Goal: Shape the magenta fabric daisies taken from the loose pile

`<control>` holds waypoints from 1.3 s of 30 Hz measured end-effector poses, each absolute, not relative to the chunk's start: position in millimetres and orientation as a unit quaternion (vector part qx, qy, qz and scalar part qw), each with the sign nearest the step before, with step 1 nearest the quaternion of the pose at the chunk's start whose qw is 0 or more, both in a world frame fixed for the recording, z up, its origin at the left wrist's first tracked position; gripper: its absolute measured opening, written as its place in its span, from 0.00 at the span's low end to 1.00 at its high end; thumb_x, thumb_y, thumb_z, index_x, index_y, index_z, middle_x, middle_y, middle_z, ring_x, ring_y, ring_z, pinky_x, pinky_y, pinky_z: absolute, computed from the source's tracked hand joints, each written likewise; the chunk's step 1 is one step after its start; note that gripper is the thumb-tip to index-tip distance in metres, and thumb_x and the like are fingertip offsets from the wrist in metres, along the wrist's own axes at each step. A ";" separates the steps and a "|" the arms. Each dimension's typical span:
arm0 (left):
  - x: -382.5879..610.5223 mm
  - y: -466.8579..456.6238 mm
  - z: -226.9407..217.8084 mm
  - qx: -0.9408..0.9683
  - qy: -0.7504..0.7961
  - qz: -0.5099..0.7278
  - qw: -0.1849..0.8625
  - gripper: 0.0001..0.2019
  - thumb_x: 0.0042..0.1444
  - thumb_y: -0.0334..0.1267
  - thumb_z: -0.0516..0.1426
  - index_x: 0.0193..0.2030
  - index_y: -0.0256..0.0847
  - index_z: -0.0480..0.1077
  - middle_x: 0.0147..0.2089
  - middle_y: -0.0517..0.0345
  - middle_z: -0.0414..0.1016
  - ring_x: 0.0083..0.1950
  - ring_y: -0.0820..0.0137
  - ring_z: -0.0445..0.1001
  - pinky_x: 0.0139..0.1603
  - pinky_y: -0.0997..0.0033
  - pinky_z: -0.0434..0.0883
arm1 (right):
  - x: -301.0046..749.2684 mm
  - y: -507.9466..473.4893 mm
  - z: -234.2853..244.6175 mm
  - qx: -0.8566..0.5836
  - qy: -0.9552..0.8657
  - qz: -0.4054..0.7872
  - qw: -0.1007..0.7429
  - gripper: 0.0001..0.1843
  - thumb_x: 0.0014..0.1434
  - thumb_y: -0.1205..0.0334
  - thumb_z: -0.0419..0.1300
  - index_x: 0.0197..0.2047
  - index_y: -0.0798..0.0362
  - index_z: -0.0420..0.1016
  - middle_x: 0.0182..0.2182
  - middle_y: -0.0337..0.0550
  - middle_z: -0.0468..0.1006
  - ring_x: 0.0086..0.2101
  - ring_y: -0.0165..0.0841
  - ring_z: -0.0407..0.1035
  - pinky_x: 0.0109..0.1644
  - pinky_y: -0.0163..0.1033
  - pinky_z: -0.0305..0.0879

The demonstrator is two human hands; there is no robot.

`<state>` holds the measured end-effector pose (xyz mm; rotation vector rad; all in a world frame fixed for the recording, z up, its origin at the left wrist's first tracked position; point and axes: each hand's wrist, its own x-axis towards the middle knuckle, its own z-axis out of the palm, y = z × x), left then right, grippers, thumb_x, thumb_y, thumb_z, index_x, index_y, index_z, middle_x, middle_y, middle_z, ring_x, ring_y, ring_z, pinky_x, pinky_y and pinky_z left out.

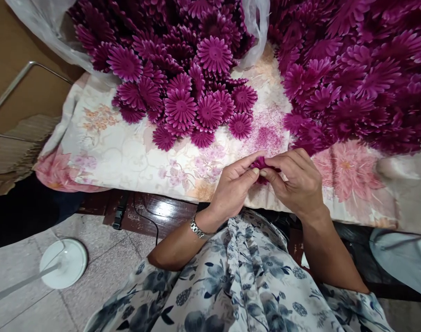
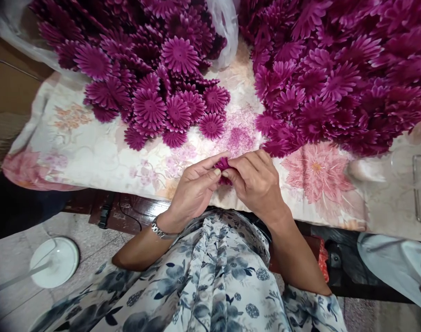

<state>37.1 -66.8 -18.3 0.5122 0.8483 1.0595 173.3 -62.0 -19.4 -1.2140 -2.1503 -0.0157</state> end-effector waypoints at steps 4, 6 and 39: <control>38.8 -68.8 -23.0 0.244 0.380 0.498 0.740 0.15 0.45 0.31 0.63 0.43 0.43 0.77 0.41 0.59 0.80 0.43 0.74 0.74 0.50 0.73 0.67 | 171.0 -62.3 -23.5 -0.451 -0.820 -0.063 0.346 0.01 0.57 0.68 0.58 0.34 0.54 0.69 0.25 0.43 0.76 0.28 0.33 0.67 0.35 0.40 0.63; 38.7 -68.9 -24.2 0.250 0.391 0.503 0.729 0.14 0.46 0.31 0.62 0.42 0.43 0.78 0.41 0.59 0.80 0.43 0.73 0.74 0.50 0.73 0.68 | 171.8 -61.4 -22.7 -0.458 -0.811 -0.073 0.356 0.02 0.58 0.69 0.57 0.34 0.53 0.69 0.24 0.41 0.75 0.26 0.31 0.66 0.33 0.38 0.62; 30.5 -61.9 -17.2 0.219 0.423 0.490 0.730 0.14 0.45 0.27 0.59 0.40 0.40 0.78 0.30 0.62 0.79 0.29 0.78 0.71 0.38 0.76 0.69 | 231.3 -47.2 -4.3 -0.565 -0.716 -0.253 0.323 0.12 0.57 0.61 0.60 0.43 0.57 0.76 0.40 0.53 0.77 0.42 0.41 0.71 0.44 0.47 0.63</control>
